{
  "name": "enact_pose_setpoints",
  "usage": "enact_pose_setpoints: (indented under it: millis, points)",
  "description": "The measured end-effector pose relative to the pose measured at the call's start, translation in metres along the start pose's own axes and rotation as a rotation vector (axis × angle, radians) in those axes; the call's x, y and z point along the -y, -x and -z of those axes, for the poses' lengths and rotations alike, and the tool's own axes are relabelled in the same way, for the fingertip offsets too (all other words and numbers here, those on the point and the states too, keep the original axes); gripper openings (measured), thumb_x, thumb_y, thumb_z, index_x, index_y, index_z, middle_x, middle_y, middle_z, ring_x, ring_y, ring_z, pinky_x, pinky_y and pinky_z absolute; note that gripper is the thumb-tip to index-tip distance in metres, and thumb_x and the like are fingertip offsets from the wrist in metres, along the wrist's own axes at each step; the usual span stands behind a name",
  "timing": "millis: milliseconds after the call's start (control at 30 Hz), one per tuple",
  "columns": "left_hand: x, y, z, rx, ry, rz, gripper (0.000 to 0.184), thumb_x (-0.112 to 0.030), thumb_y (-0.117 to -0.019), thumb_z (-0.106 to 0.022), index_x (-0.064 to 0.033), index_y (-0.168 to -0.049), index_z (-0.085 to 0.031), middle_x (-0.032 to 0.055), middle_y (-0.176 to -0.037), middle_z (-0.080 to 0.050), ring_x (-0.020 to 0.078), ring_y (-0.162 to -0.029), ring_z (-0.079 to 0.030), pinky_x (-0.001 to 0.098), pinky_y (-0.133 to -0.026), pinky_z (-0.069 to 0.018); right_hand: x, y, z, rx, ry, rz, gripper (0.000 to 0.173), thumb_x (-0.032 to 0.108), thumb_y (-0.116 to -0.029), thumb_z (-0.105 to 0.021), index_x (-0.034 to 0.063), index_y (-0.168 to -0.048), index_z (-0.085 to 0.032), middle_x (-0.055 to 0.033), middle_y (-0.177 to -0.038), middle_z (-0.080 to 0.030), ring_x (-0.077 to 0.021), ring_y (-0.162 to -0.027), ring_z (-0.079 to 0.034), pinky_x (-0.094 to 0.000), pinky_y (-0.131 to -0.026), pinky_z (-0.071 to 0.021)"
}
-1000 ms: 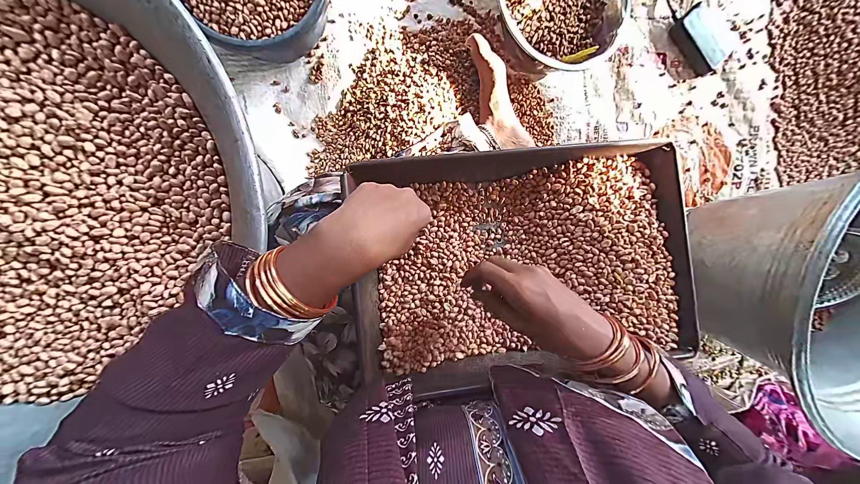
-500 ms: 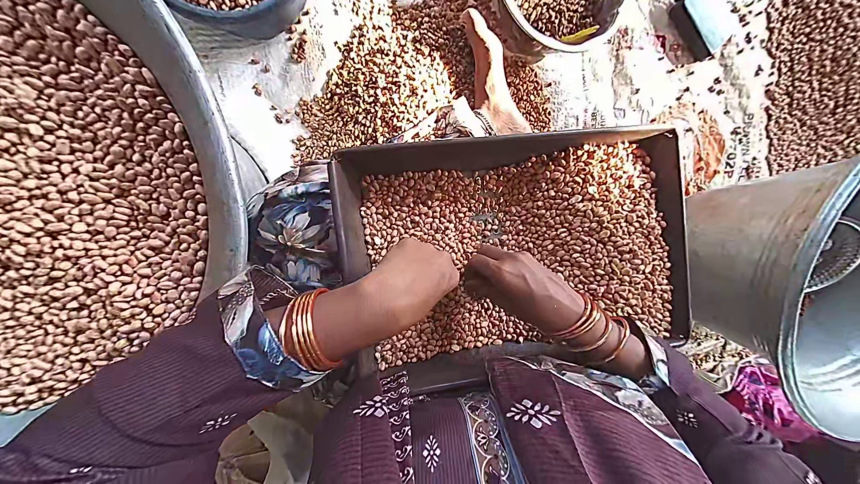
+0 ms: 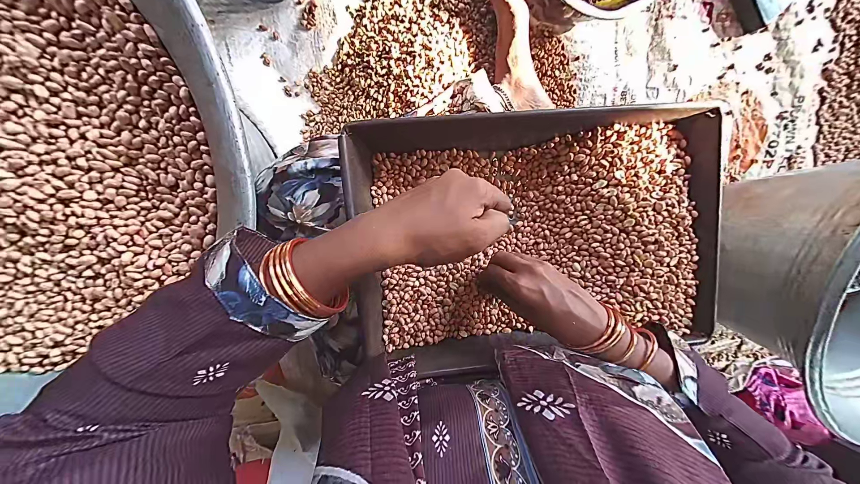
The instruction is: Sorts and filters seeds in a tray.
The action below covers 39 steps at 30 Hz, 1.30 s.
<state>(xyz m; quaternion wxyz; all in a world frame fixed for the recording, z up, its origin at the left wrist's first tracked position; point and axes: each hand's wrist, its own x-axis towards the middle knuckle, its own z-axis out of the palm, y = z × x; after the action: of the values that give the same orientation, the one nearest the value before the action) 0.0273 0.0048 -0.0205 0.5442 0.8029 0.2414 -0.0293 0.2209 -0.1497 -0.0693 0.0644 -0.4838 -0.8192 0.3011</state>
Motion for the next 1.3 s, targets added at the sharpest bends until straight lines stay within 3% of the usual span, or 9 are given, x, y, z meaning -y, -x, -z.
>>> enact_pose_setpoints:
  millis: [133,200,300,500,667,800,933,1067,1300]
  points:
    - [-0.008,0.0,0.008,0.035,0.288,0.11,0.036,-0.014,-0.1085,-0.034,-0.0098,-0.096,-0.067,-0.0015,-0.084,-0.07,0.0047,-0.068,-0.067,0.0217,-0.056,-0.0536,0.006,-0.004,0.005,-0.002,-0.032,-0.032,0.015,0.013,-0.0946,-0.056,0.0043,-0.089,-0.067,-0.0088,-0.08,-0.062,-0.0212,-0.069,-0.065,-0.0337,-0.06,-0.0543]
    - [-0.008,-0.001,0.01,0.062,0.159,0.154,0.032,-0.017,-0.1094,-0.038,-0.0113,-0.097,-0.067,-0.0021,-0.084,-0.068,0.0042,-0.067,-0.064,0.0226,-0.058,-0.0524,0.012,-0.007,0.008,0.023,-0.159,-0.022,0.014,0.012,-0.0927,-0.055,0.0046,-0.092,-0.067,-0.0076,-0.08,-0.065,-0.0179,-0.066,-0.064,-0.0325,-0.059,-0.0532]
    - [0.003,-0.004,0.005,0.196,-0.22,0.127,0.023,-0.022,-0.1064,-0.048,-0.0133,-0.099,-0.068,0.0007,-0.086,-0.061,0.0124,-0.077,-0.059,0.0349,-0.068,-0.0474,0.023,-0.01,0.004,0.099,-0.298,0.036,0.019,0.015,-0.0984,-0.057,0.0052,-0.101,-0.073,-0.0104,-0.093,-0.069,-0.0186,-0.077,-0.068,-0.0322,-0.07,-0.0573]
    - [0.011,-0.002,-0.011,0.314,-0.459,0.046,0.018,-0.022,-0.1033,-0.053,-0.0121,-0.099,-0.068,0.0027,-0.082,-0.063,0.0205,-0.08,-0.064,0.0422,-0.069,-0.0511,0.039,-0.01,-0.015,0.088,-0.079,0.087,0.019,0.013,-0.1029,-0.055,0.0025,-0.098,-0.07,-0.0157,-0.092,-0.066,-0.03,-0.084,-0.069,-0.0383,-0.071,-0.0587]
    - [0.006,0.009,-0.01,0.359,-0.538,0.076,0.021,-0.022,-0.1011,-0.062,-0.0118,-0.117,-0.072,0.0097,-0.106,-0.069,0.0285,-0.099,-0.068,0.0495,-0.08,-0.0536,0.033,-0.012,-0.01,0.075,-0.159,0.037,0.021,0.018,-0.1016,-0.058,0.0024,-0.098,-0.071,-0.0134,-0.091,-0.067,-0.0254,-0.083,-0.069,-0.0349,-0.075,-0.0579]
    - [0.026,0.042,-0.034,0.236,-0.479,-0.095,0.013,-0.02,-0.0955,-0.069,-0.0135,-0.106,-0.074,0.0063,-0.094,-0.067,0.0243,-0.087,-0.068,0.0436,-0.069,-0.0544,0.029,-0.011,-0.003,0.045,-0.327,-0.074,0.018,0.02,-0.0979,-0.057,0.0046,-0.098,-0.066,-0.008,-0.089,-0.066,-0.0143,-0.076,-0.065,-0.0279,-0.069,-0.054]
    - [0.049,0.066,-0.055,0.168,-0.432,-0.225,0.007,-0.014,-0.0903,-0.071,-0.0119,-0.096,-0.075,0.0049,-0.084,-0.067,0.0216,-0.076,-0.068,0.0398,-0.062,-0.0531,0.032,-0.014,-0.012,0.0,-0.289,0.005,0.018,0.016,-0.0989,-0.058,0.006,-0.103,-0.073,-0.0097,-0.088,-0.068,-0.0172,-0.076,-0.066,-0.0279,-0.07,-0.0551]
    - [0.049,0.075,-0.063,0.11,-0.54,-0.198,0.004,-0.014,-0.0934,-0.069,-0.0123,-0.094,-0.073,0.005,-0.079,-0.064,0.0224,-0.073,-0.066,0.0377,-0.059,-0.0515,0.037,-0.019,-0.021,-0.01,-0.104,0.068,0.018,0.013,-0.1019,-0.056,0.0059,-0.102,-0.073,-0.0108,-0.083,-0.064,-0.0244,-0.077,-0.065,-0.0333,-0.068,-0.0555]
    - [0.035,0.076,-0.068,0.138,-0.737,-0.137,0.013,0.003,-0.0911,-0.063,-0.0067,-0.097,-0.069,0.0095,-0.083,-0.064,0.0258,-0.075,-0.066,0.0378,-0.061,-0.0498,0.041,-0.024,-0.022,-0.009,-0.006,0.078,0.018,0.011,-0.1016,-0.056,0.0022,-0.091,-0.068,-0.0114,-0.08,-0.061,-0.0258,-0.074,-0.065,-0.0339,-0.063,-0.0549]
